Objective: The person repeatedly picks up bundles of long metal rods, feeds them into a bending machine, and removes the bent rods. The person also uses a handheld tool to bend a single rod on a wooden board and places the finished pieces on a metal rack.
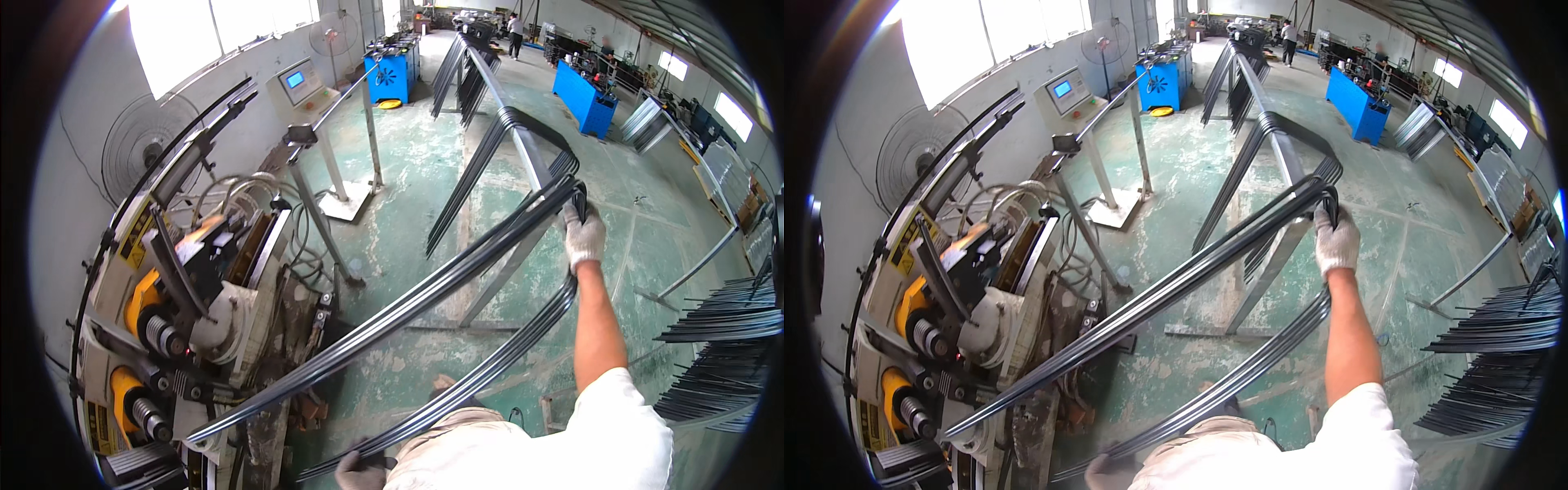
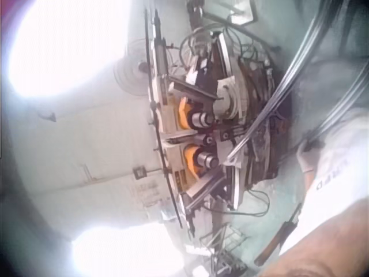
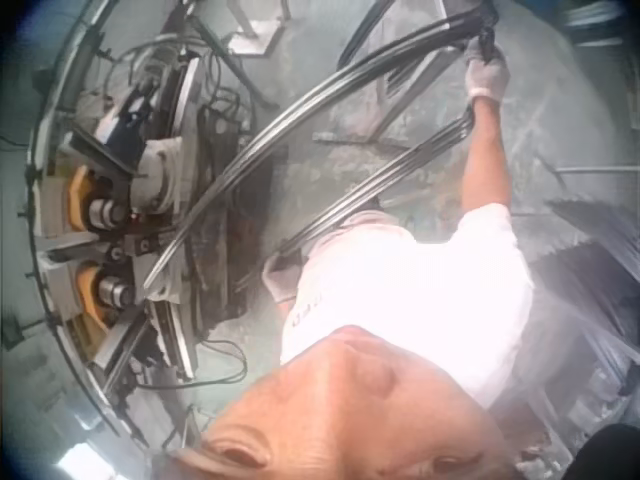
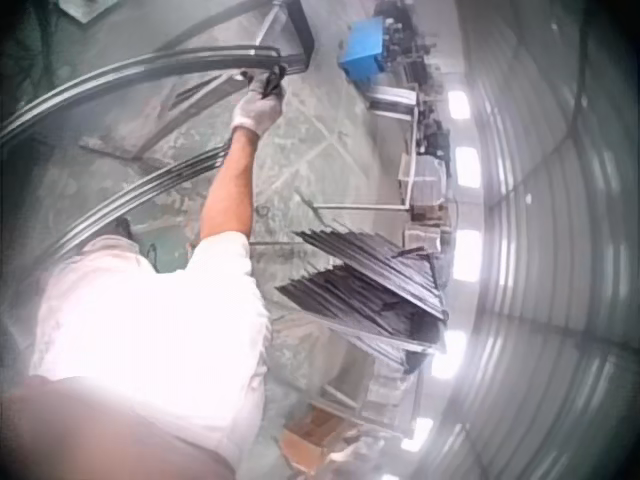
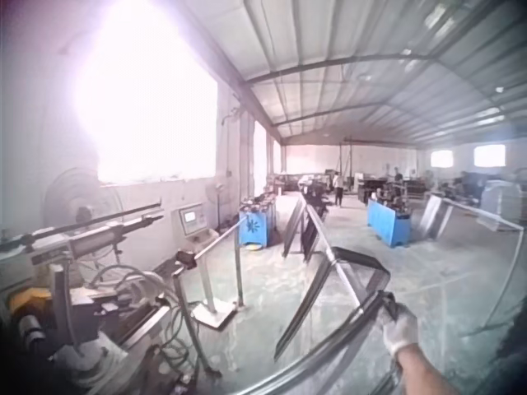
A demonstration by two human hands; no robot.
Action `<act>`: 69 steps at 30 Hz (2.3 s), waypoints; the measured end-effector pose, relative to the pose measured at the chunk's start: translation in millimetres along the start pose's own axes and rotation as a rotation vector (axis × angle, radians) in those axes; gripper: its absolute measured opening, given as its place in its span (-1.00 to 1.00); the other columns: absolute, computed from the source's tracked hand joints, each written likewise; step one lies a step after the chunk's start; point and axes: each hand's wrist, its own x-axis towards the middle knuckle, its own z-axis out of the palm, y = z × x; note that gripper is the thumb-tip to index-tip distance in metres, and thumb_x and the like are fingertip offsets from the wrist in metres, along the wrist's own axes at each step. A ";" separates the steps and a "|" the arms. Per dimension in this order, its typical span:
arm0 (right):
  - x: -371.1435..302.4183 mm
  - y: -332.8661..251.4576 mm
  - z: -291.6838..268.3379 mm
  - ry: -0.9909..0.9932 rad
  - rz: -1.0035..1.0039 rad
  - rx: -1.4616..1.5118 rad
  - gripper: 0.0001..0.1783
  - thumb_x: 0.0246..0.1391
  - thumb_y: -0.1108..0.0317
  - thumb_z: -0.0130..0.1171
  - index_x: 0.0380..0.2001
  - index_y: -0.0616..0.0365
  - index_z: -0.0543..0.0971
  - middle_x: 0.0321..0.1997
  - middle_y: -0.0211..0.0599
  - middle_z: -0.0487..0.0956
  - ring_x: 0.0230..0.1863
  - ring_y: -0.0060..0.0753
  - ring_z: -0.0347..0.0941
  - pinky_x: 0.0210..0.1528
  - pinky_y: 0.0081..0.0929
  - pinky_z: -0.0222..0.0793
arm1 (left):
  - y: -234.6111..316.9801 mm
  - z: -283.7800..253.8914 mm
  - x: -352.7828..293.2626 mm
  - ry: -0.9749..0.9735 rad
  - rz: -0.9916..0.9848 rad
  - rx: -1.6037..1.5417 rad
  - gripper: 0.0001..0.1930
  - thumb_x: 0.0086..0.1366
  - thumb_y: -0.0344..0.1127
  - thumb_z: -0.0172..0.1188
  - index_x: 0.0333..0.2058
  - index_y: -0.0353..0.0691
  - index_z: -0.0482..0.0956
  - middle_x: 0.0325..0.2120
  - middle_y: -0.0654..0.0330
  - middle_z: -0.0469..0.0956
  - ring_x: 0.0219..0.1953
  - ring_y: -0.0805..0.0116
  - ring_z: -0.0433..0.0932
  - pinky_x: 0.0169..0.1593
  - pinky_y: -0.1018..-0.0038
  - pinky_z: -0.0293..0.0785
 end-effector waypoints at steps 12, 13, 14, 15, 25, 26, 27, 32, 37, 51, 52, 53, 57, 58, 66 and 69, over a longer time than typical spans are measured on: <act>261.3 198.2 212.5 -0.375 0.070 -0.475 -0.22 0.64 -0.17 -0.36 0.02 0.20 0.74 0.09 0.40 0.69 0.16 0.53 0.63 0.23 0.35 0.52 | -124.1 249.5 90.1 0.028 0.389 0.743 -0.56 0.39 -0.52 0.13 0.23 -0.45 0.51 -0.05 -0.14 0.71 -0.03 -0.01 0.75 0.13 0.01 0.75; 272.0 171.8 226.6 -0.366 -0.084 -0.512 -0.15 0.63 -0.23 -0.39 0.07 0.25 0.74 0.12 0.37 0.71 0.22 0.53 0.62 0.30 0.33 0.49 | -131.4 262.2 80.7 0.014 0.422 0.741 -0.57 0.38 -0.54 0.16 0.22 -0.44 0.52 -0.06 -0.12 0.72 -0.03 0.00 0.75 0.13 0.04 0.75; 273.5 101.2 212.8 -0.482 0.136 -0.551 -0.07 0.61 -0.28 -0.45 0.14 0.31 0.72 0.22 0.36 0.69 0.34 0.49 0.57 0.42 0.26 0.42 | -135.1 270.0 74.4 -0.005 0.474 0.729 -0.58 0.38 -0.55 0.18 0.21 -0.44 0.53 -0.06 -0.10 0.73 -0.03 0.02 0.76 0.13 0.07 0.75; 293.4 122.0 239.9 -0.483 0.170 -0.494 0.01 0.56 -0.37 -0.47 0.23 0.33 0.69 0.33 0.35 0.64 0.47 0.44 0.48 0.52 0.21 0.32 | -137.6 271.1 66.8 -0.006 0.466 0.754 -0.59 0.38 -0.54 0.20 0.19 -0.43 0.55 -0.06 -0.08 0.74 -0.04 0.04 0.76 0.13 0.11 0.75; 196.3 157.3 250.9 -0.177 -0.521 -0.148 -0.18 0.40 -0.23 -0.08 0.32 0.27 0.63 0.41 0.21 0.62 0.46 0.23 0.53 0.49 0.00 0.39 | -130.4 62.1 -30.0 0.617 0.906 0.883 -0.63 0.36 -0.47 0.26 0.12 -0.41 0.62 -0.09 0.02 0.77 -0.02 0.29 0.77 0.12 0.35 0.69; 135.4 168.5 240.3 -0.229 -0.537 -0.105 -0.20 0.38 -0.20 -0.04 0.32 0.27 0.63 0.40 0.21 0.63 0.45 0.22 0.54 0.47 -0.02 0.40 | -131.6 36.3 -46.0 0.638 0.936 0.747 -0.62 0.35 -0.48 0.26 0.13 -0.43 0.60 -0.07 0.01 0.75 -0.02 0.28 0.77 0.12 0.35 0.69; 75.4 185.6 227.1 -0.321 -0.521 -0.104 -0.22 0.36 -0.17 -0.01 0.31 0.27 0.64 0.40 0.20 0.63 0.44 0.22 0.55 0.46 -0.03 0.41 | -131.1 18.8 -68.2 0.681 1.004 0.669 -0.66 0.35 -0.47 0.22 0.08 -0.39 0.63 -0.09 -0.03 0.78 -0.04 0.23 0.80 0.13 0.32 0.69; -218.0 249.2 159.0 -1.149 -0.331 -0.553 -0.29 0.25 -0.03 0.16 0.27 0.28 0.66 0.35 0.19 0.67 0.38 0.18 0.61 0.40 -0.08 0.48 | -142.6 -126.3 -198.1 1.016 1.199 0.737 -0.64 0.39 -0.50 0.23 0.14 -0.40 0.61 -0.13 0.08 0.79 -0.04 0.32 0.77 0.11 0.38 0.69; -389.5 205.8 123.8 -1.519 -0.456 -0.636 -0.34 0.15 0.11 0.34 0.24 0.30 0.67 0.30 0.18 0.71 0.32 0.15 0.67 0.34 -0.13 0.54 | -127.1 -196.2 -399.9 1.463 1.231 0.890 -0.69 0.39 -0.49 0.24 0.08 -0.35 0.66 -0.14 0.07 0.80 -0.06 0.31 0.78 0.13 0.37 0.69; -832.6 -239.8 -140.7 -2.048 -1.358 0.417 -0.44 0.23 0.16 0.43 0.27 0.05 0.65 0.09 -0.02 0.77 0.13 -0.08 0.73 0.26 -0.24 0.57 | -297.3 -397.5 -648.7 2.501 0.441 0.503 -0.78 0.32 -0.30 0.30 -0.10 -0.20 0.73 -0.21 -0.09 0.77 -0.11 -0.18 0.77 0.03 0.03 0.67; -861.1 -261.1 -197.3 -2.122 -1.445 0.407 -0.42 0.21 0.16 0.47 0.26 0.10 0.64 0.11 0.02 0.76 0.17 -0.02 0.72 0.27 -0.21 0.57 | -289.8 -390.4 -645.6 2.505 0.482 0.492 -0.78 0.32 -0.29 0.31 -0.11 -0.20 0.74 -0.21 -0.08 0.78 -0.11 -0.17 0.77 0.03 0.03 0.67; -893.5 -272.4 -236.8 -2.157 -1.535 0.480 -0.40 0.19 0.15 0.50 0.25 0.13 0.65 0.15 0.04 0.75 0.21 0.03 0.70 0.28 -0.17 0.57 | -281.6 -385.2 -643.8 2.508 0.527 0.485 -0.79 0.32 -0.28 0.32 -0.13 -0.19 0.74 -0.21 -0.06 0.79 -0.10 -0.16 0.78 0.03 0.02 0.68; -1018.7 -309.6 -366.8 -2.224 -1.852 0.741 -0.32 0.12 0.12 0.54 0.24 0.20 0.63 0.16 0.11 0.73 0.24 0.21 0.65 0.31 0.00 0.56 | -269.1 -383.7 -650.4 2.472 0.435 0.475 -0.81 0.30 -0.26 0.39 -0.15 -0.16 0.76 -0.21 0.01 0.81 -0.11 -0.10 0.79 0.01 0.07 0.69; -1043.6 -320.6 -397.6 -2.238 -1.924 0.712 -0.32 0.12 0.11 0.54 0.25 0.20 0.63 0.13 0.12 0.73 0.23 0.23 0.64 0.31 0.02 0.56 | -272.7 -386.2 -649.2 2.500 0.441 0.465 -0.82 0.30 -0.27 0.40 -0.16 -0.15 0.77 -0.22 0.03 0.80 -0.13 -0.09 0.77 0.01 0.06 0.66; -1195.3 -301.2 -497.5 -1.766 -2.375 0.494 -0.27 0.16 -0.14 0.57 0.16 0.18 0.62 0.24 -0.02 0.64 0.35 0.06 0.51 0.40 -0.07 0.48 | -254.6 -395.0 -654.7 2.522 0.213 0.405 -0.82 0.26 -0.34 0.40 -0.18 -0.24 0.76 -0.25 -0.01 0.78 -0.16 -0.10 0.74 0.04 0.04 0.60; -1206.7 -310.5 -499.3 -1.779 -2.465 0.482 -0.36 0.19 -0.12 0.55 0.07 0.19 0.68 0.19 0.02 0.69 0.28 0.07 0.63 0.33 -0.06 0.60 | -255.6 -401.5 -652.8 2.532 0.205 0.339 -0.79 0.24 -0.37 0.39 -0.15 -0.25 0.76 -0.24 -0.02 0.77 -0.15 -0.11 0.73 0.03 0.02 0.59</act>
